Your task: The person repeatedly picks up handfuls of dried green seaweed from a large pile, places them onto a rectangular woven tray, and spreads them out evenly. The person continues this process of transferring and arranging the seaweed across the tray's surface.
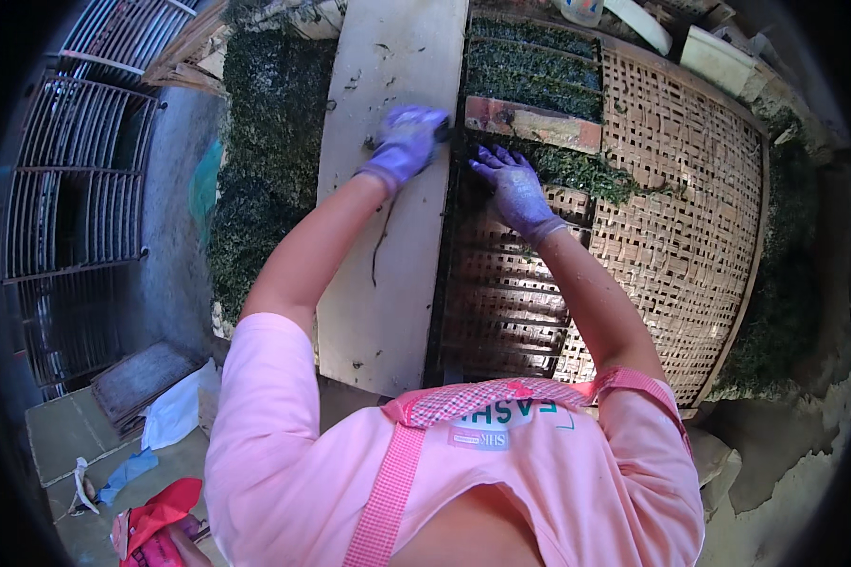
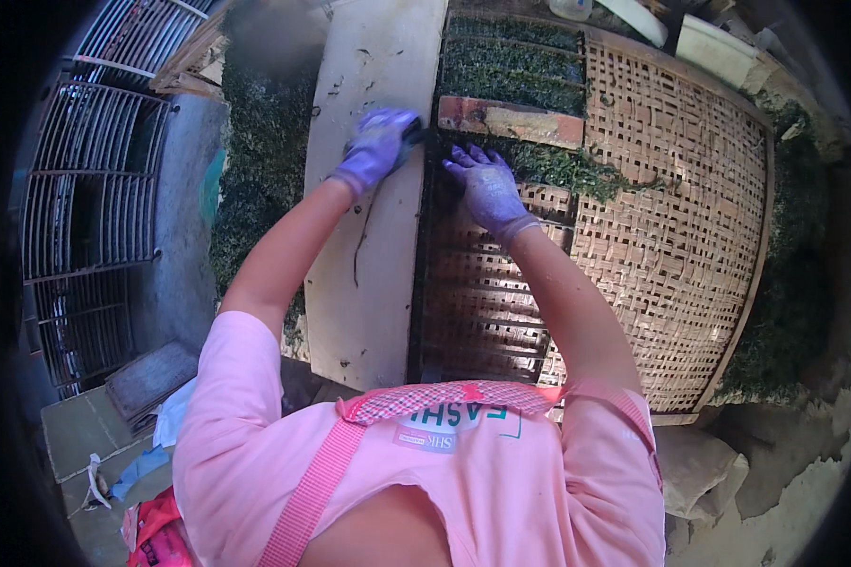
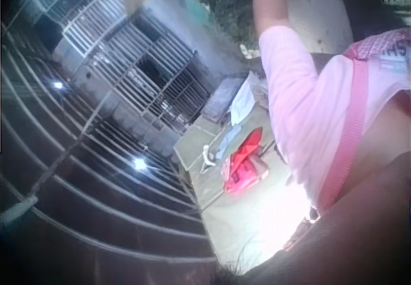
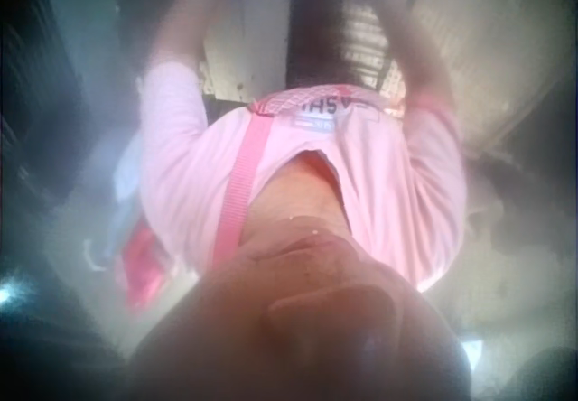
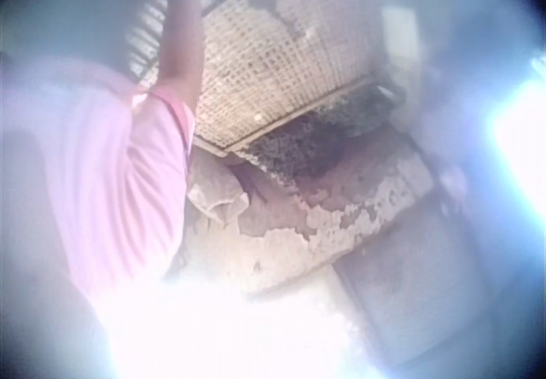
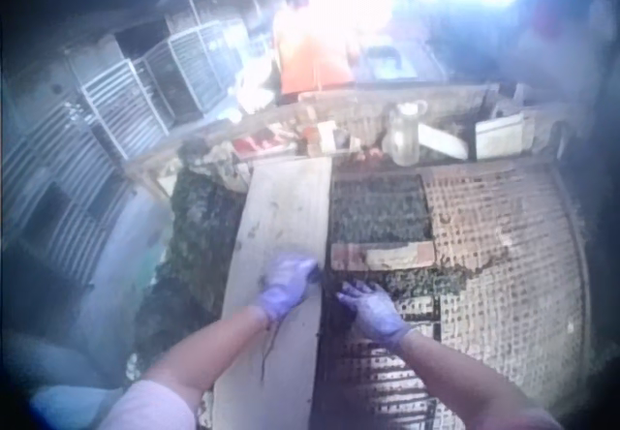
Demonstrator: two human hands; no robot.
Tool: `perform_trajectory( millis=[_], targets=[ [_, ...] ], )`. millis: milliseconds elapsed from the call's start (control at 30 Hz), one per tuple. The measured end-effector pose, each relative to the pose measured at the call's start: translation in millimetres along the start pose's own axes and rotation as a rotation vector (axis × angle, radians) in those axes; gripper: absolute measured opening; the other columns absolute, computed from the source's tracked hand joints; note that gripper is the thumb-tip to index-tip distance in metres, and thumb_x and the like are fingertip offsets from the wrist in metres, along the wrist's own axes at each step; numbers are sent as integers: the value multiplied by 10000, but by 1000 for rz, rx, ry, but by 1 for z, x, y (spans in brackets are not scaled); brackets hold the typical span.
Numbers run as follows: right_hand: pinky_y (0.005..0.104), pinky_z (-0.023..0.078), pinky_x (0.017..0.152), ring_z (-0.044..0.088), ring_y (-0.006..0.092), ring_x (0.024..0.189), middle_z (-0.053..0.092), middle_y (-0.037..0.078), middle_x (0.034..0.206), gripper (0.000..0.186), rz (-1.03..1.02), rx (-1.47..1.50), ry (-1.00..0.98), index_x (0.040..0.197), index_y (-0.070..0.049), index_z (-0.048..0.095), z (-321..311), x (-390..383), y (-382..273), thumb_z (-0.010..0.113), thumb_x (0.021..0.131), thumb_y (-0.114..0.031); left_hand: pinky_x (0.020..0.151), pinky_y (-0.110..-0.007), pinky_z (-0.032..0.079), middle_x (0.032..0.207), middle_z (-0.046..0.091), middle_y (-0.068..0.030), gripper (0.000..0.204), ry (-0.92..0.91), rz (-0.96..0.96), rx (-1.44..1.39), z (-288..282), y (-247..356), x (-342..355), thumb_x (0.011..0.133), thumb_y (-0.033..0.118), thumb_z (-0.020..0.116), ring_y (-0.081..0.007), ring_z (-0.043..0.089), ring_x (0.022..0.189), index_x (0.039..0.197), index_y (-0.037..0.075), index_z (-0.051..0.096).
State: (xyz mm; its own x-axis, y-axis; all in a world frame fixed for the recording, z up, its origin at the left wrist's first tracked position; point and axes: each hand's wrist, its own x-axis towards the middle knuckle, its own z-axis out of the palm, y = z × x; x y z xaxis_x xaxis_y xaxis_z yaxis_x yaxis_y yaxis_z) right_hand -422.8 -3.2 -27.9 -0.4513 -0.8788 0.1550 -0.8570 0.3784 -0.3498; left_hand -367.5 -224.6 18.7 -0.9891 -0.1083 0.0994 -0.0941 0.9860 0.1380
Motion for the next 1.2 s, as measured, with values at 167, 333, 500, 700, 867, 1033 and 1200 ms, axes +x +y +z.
perform_trajectory(
  millis=[167, 333, 500, 700, 867, 1033, 1200],
  targets=[
    [452, 360, 1081, 493, 319, 1251, 580, 100, 1297, 462, 45, 271, 134, 1183, -148, 640, -36, -16, 6, 604, 725, -98, 838, -325, 497, 1001, 680, -94, 281, -28, 71, -753, -23, 80, 43, 844, 170, 687, -220, 620, 907, 1104, 71, 654],
    [418, 363, 1084, 497, 319, 1247, 589, 122, 1280, 464, 195, 61, 336, 1128, -91, 656, -39, -65, 15, 666, 665, -126, 920, -391, 485, 1185, 636, -98, 343, 332, 446, 129, -9, 86, -29, 836, 228, 652, -337, 585, 1101, 1159, 112, 652],
    [424, 401, 1051, 544, 405, 1176, 583, 262, 1239, 432, 551, 46, 533, 1207, 31, 591, -22, -74, 41, 557, 919, -289, 1059, -385, 378, 1297, 571, -126, 447, 181, 108, -234, 10, 101, -18, 834, 300, 625, -315, 515, 1218, 1257, 155, 603],
    [446, 317, 1078, 447, 327, 1280, 506, 181, 1357, 644, 580, 103, -14, 1378, -59, 441, -25, -60, 20, 611, 841, -370, 1088, -418, 322, 1276, 576, -138, 586, 99, 532, -39, 50, 219, 68, 833, 330, 597, -296, 505, 1229, 1369, 125, 477],
    [469, 282, 1100, 444, 335, 1274, 509, 185, 1336, 675, 467, 196, 182, 1367, -54, 450, -5, -88, 39, 641, 819, -399, 913, -413, 448, 854, 677, -99, 190, -243, 626, 63, 61, 258, 78, 806, 153, 529, -264, 643, 915, 946, 129, 656],
    [497, 291, 1086, 500, 389, 1171, 578, 207, 1188, 665, 467, -37, 191, 1271, 3, 522, -27, -79, 26, 663, 784, -428, 786, -405, 490, 906, 673, -88, 292, 419, 141, -258, 56, 166, 49, 786, 202, 565, -285, 631, 871, 1050, 133, 669],
    [492, 276, 1100, 467, 378, 1233, 558, 209, 1236, 613, 565, -81, -4, 1224, -4, 556, -29, -73, 26, 646, 772, -409, 1064, -370, 348, 1125, 637, -154, 396, 331, 488, 21, 33, 165, -2, 837, 88, 496, -265, 555, 1157, 1216, 108, 611]
  ],
)
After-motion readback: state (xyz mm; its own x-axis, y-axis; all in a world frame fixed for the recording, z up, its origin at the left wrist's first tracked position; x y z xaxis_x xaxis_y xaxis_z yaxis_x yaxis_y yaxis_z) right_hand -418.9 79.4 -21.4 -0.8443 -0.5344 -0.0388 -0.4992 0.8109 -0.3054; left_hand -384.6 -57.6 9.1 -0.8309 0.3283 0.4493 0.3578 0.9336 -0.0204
